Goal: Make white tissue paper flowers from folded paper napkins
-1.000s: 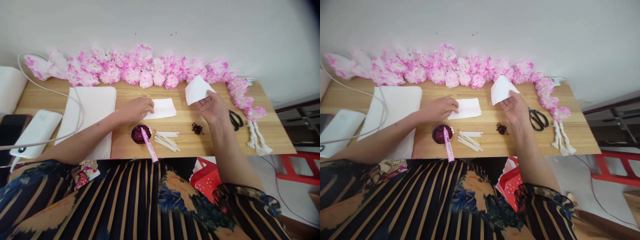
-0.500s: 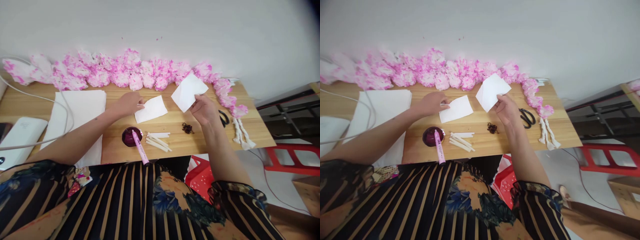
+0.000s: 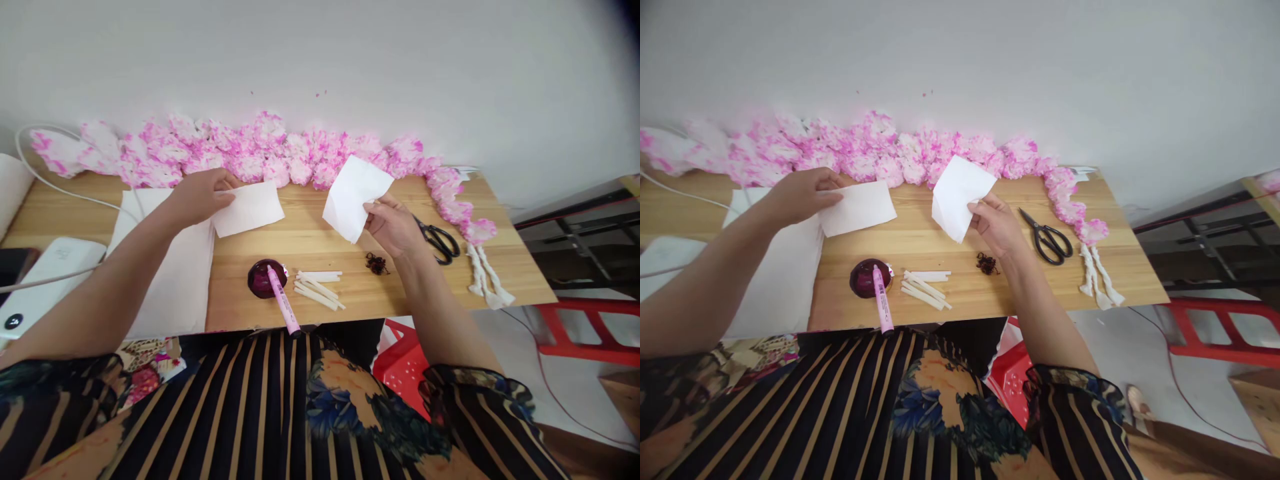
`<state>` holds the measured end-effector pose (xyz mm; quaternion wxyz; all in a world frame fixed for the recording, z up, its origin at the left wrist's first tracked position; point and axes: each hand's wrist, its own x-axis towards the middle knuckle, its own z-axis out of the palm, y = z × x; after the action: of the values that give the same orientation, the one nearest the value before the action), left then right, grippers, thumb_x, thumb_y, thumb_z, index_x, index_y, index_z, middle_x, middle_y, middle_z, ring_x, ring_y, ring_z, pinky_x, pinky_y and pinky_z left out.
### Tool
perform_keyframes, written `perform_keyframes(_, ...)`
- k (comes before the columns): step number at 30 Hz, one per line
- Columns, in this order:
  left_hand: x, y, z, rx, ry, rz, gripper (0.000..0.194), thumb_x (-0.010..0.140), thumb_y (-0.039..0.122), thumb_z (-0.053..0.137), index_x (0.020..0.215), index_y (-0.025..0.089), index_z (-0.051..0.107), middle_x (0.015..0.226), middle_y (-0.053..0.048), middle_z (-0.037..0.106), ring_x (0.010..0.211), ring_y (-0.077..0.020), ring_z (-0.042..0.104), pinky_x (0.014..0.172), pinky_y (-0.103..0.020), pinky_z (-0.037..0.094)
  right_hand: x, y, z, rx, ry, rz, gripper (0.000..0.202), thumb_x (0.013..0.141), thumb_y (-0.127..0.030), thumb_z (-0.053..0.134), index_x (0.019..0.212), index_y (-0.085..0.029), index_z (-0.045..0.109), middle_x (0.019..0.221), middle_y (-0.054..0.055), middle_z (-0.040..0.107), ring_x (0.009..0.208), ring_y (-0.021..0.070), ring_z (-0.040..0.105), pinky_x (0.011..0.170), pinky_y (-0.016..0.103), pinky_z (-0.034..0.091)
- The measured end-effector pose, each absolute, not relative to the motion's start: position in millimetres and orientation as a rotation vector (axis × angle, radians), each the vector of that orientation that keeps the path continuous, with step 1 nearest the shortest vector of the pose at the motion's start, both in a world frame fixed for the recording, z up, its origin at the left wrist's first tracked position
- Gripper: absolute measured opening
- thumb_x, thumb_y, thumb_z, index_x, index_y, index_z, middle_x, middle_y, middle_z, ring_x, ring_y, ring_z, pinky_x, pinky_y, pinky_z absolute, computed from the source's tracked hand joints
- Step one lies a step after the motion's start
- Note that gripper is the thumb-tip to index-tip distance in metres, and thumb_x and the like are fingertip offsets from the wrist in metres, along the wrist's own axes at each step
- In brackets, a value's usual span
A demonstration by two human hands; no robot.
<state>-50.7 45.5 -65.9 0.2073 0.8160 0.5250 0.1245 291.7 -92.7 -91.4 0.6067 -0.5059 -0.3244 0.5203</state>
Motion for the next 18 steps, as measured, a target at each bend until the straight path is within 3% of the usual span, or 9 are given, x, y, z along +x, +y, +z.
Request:
perform_keyframes(3,-48.9,41.7,-65.3,2.432,1.454,0.584,0.028,0.087,0.039,0.064,0.109,0.022,0.067,0.115,-0.006,0.071,0.105,-0.0254,0.063,0.096,-0.043,0.049,277.6,-89.6,-87.4,-1.191,-0.867,1.231,0.029,0.062,-0.028,0.082,0.09,-0.027,0.073,0.085,-0.003,0.077,0.084,0.0199,0.073,0.077,0.036,0.059)
perform_keyframes(5,-32.4,33.3,-61.6,2.385,1.279,0.612,0.033,0.089,0.043,0.062,0.112,0.021,0.068,0.122,-0.009,0.071,0.109,-0.0257,0.064,0.1,-0.043,0.049,268.6,-85.9,-86.0,-1.208,-0.95,1.239,0.031,0.063,-0.029,0.083,0.093,-0.027,0.075,0.085,-0.003,0.077,0.083,0.0199,0.072,0.078,0.037,0.059)
perform_keyframes(8,2.0,18.9,-58.3,2.137,0.964,0.536,0.044,0.086,0.053,0.065,0.112,0.018,0.071,0.119,-0.009,0.074,0.106,-0.0246,0.068,0.094,-0.039,0.053,257.1,-79.3,-83.9,-1.223,-1.102,1.217,0.028,0.067,-0.033,0.083,0.094,-0.027,0.077,0.081,-0.003,0.076,0.08,0.0185,0.07,0.079,0.036,0.058)
perform_keyframes(11,27.9,9.9,-63.8,1.855,0.726,0.555,0.05,0.079,0.05,0.074,0.113,0.013,0.072,0.116,-0.012,0.076,0.108,-0.0266,0.07,0.091,-0.037,0.055,249.3,-74.1,-80.1,-1.217,-1.249,1.196,0.026,0.07,-0.036,0.083,0.094,-0.027,0.079,0.082,-0.003,0.077,0.079,0.0178,0.068,0.077,0.034,0.058)
perform_keyframes(18,33.1,10.6,-82.5,1.658,0.763,0.744,0.039,0.079,0.039,0.071,0.105,0.011,0.073,0.105,-0.012,0.079,0.097,-0.0267,0.073,0.079,-0.034,0.056,242.1,-67.1,-76.8,-1.191,-1.292,1.17,0.034,0.079,-0.051,0.08,0.105,-0.029,0.079,0.101,-0.001,0.079,0.092,0.0195,0.071,0.083,0.035,0.06)
